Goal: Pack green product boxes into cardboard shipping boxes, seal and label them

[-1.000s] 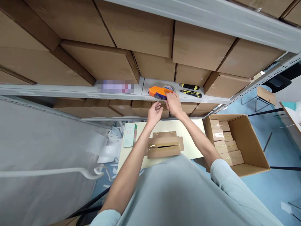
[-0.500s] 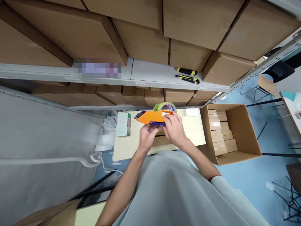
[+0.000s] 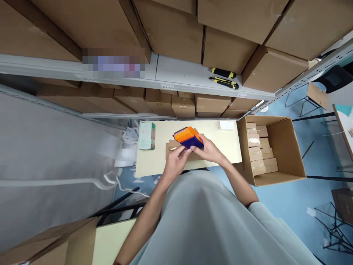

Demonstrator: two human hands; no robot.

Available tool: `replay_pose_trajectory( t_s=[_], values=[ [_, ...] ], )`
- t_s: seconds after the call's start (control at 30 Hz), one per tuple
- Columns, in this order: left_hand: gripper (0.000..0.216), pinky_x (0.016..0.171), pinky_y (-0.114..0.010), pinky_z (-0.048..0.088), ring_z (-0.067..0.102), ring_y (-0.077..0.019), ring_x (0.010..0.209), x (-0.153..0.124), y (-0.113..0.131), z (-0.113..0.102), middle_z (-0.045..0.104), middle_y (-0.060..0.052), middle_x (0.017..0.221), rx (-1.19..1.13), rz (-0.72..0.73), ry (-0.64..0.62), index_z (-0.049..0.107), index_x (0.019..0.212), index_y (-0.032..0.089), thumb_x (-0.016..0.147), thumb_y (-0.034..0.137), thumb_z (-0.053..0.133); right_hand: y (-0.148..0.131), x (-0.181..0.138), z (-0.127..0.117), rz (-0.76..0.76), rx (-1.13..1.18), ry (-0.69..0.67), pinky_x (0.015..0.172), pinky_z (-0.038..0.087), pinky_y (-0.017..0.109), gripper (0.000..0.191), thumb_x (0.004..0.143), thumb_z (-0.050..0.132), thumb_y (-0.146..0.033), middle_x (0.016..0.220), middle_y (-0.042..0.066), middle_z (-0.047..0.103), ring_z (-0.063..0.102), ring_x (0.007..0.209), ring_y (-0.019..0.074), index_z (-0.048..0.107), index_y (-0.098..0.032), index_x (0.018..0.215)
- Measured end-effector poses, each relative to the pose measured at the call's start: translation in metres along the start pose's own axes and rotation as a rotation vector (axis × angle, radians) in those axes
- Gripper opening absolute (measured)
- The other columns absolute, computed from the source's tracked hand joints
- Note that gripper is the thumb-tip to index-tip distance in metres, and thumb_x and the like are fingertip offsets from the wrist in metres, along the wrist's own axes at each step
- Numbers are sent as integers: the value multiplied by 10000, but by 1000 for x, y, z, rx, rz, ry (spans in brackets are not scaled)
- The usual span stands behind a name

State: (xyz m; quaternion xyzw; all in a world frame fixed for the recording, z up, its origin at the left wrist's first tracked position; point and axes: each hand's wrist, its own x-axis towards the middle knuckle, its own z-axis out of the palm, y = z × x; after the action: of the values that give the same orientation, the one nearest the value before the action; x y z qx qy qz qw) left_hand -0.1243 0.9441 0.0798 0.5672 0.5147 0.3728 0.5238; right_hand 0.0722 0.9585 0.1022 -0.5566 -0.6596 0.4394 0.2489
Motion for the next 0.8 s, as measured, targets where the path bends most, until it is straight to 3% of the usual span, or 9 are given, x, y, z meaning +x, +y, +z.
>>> replay_pose_trajectory(
  t_s=[0.17, 0.3, 0.4, 0.47, 0.6, 0.7, 0.8],
  values=[
    [506, 939, -428, 683, 818, -285, 922, -13, -15, -4, 841, -86, 951, -52, -95, 7, 793, 1031, 210, 887, 695, 777, 10, 1, 22, 47, 63, -15, 903, 609, 354, 414, 1047, 681, -559, 1093, 57, 809, 781, 1014, 276, 733, -206, 1258],
    [554, 883, -397, 694, 815, -269, 882, -20, -13, -30, 834, -93, 949, -45, -138, -6, 808, 1136, 186, 855, 663, 832, 13, -8, 41, 11, 115, -9, 958, 627, 386, 441, 1068, 670, -553, 1183, 83, 822, 786, 1084, 290, 713, -203, 1334],
    [534, 927, -383, 682, 801, -242, 934, -20, 1, -56, 830, -104, 1109, 51, -64, 148, 787, 1291, 199, 915, 579, 799, 8, -17, 45, 33, 93, -11, 946, 641, 402, 428, 1068, 692, -529, 1151, 84, 833, 790, 1092, 308, 714, -214, 1357],
    [481, 993, -390, 663, 785, -242, 1036, -16, 11, -69, 801, -107, 1249, 97, 32, 181, 783, 1337, 236, 967, 541, 750, 4, -21, 43, 24, 78, -33, 963, 643, 408, 413, 1072, 700, -508, 1165, 82, 838, 793, 1120, 312, 712, -232, 1380],
    [360, 968, -397, 646, 746, -245, 1027, -8, 25, -77, 778, -87, 1232, 172, 147, 87, 841, 1222, 274, 977, 517, 739, -2, -26, 36, -44, 47, -70, 1057, 621, 425, 432, 1082, 706, -492, 1309, 90, 823, 783, 1212, 308, 685, -244, 1434],
    [337, 922, -406, 641, 719, -250, 973, -5, 28, -77, 778, -87, 1170, 154, 137, 57, 859, 1166, 280, 955, 523, 759, -3, -30, 32, -52, -9, -78, 1080, 612, 432, 462, 1079, 721, -496, 1381, 102, 802, 776, 1247, 313, 661, -249, 1465],
    [325, 884, -407, 636, 711, -257, 960, -5, 29, -78, 787, -91, 1122, 105, 124, 28, 869, 1115, 277, 946, 532, 759, -2, -35, 29, -31, -76, -84, 1049, 621, 438, 444, 1076, 732, -509, 1329, 114, 815, 792, 1194, 323, 675, -248, 1430]
  ],
)
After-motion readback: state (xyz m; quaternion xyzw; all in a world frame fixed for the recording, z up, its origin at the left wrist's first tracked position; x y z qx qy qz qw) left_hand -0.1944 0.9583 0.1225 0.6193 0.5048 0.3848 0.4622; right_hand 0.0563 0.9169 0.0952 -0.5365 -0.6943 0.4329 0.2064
